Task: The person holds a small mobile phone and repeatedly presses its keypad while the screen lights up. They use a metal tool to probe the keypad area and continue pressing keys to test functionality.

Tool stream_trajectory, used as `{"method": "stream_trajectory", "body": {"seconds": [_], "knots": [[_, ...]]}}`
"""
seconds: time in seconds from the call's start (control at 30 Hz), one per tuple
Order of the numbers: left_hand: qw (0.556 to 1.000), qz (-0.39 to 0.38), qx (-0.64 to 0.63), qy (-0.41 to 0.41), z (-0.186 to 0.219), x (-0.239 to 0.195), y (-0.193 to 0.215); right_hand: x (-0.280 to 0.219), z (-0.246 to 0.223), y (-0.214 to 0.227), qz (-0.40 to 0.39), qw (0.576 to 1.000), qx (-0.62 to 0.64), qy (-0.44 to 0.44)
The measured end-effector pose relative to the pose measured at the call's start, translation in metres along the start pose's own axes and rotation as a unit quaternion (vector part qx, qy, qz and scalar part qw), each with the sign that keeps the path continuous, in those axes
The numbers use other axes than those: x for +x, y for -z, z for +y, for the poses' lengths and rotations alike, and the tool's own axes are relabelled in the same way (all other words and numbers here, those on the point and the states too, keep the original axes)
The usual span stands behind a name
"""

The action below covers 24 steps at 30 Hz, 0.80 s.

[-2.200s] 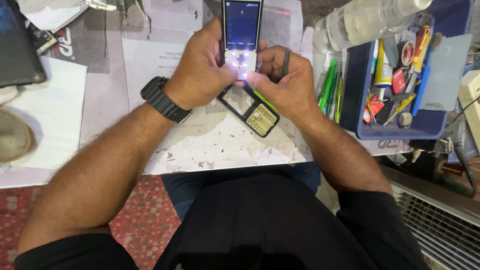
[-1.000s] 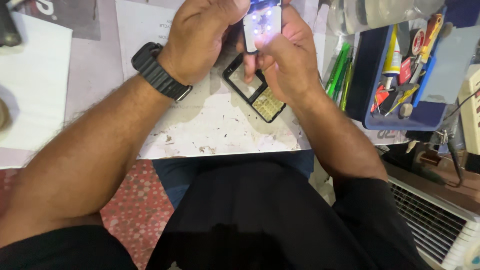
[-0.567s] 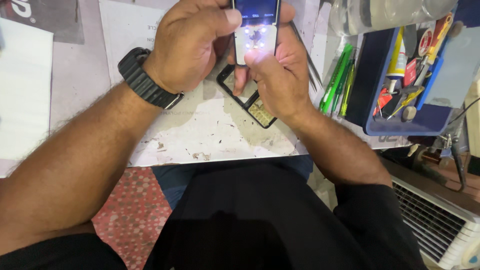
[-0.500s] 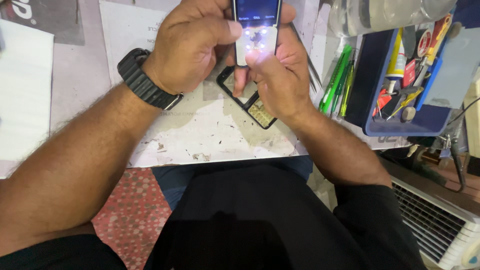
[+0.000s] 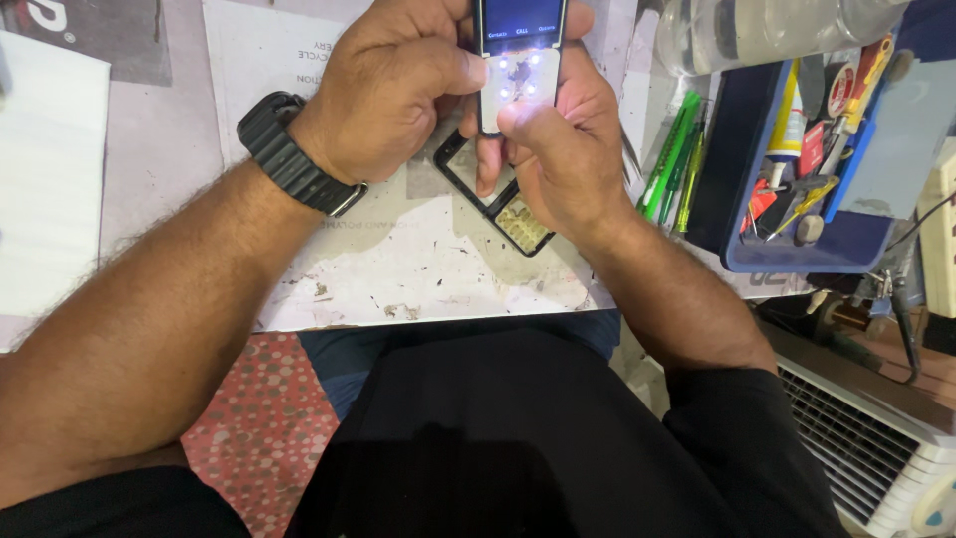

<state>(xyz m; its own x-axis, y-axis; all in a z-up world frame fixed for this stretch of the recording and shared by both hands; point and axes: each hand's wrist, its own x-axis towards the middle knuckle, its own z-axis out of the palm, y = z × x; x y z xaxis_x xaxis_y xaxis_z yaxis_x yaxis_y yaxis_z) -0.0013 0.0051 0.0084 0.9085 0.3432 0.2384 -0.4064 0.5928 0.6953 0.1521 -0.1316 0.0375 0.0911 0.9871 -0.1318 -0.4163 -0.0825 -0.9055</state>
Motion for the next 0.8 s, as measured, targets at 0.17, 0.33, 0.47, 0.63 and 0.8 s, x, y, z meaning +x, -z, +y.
{"method": "stream_trajectory", "body": {"seconds": [0.17, 0.33, 0.47, 0.63, 0.8], "knots": [[0.997, -0.02, 0.066, -0.02, 0.003, 0.003, 0.0, 0.001, 0.001, 0.001, 0.017, 1.0, -0.001, -0.003], [0.999, -0.009, 0.031, -0.015, 0.001, 0.0, -0.003, 0.002, 0.004, 0.0, 0.037, 0.999, 0.005, 0.002], [1.0, -0.003, 0.02, -0.013, 0.004, 0.002, -0.008, 0.003, 0.001, -0.004, 0.056, 0.998, 0.006, -0.004], [1.0, 0.003, 0.03, -0.007, 0.002, 0.003, -0.01, 0.005, -0.003, -0.008, 0.064, 0.998, 0.014, -0.004], [0.999, -0.006, 0.05, -0.02, -0.002, 0.003, -0.009, 0.005, -0.006, -0.011, 0.086, 0.996, 0.001, -0.008]]}}
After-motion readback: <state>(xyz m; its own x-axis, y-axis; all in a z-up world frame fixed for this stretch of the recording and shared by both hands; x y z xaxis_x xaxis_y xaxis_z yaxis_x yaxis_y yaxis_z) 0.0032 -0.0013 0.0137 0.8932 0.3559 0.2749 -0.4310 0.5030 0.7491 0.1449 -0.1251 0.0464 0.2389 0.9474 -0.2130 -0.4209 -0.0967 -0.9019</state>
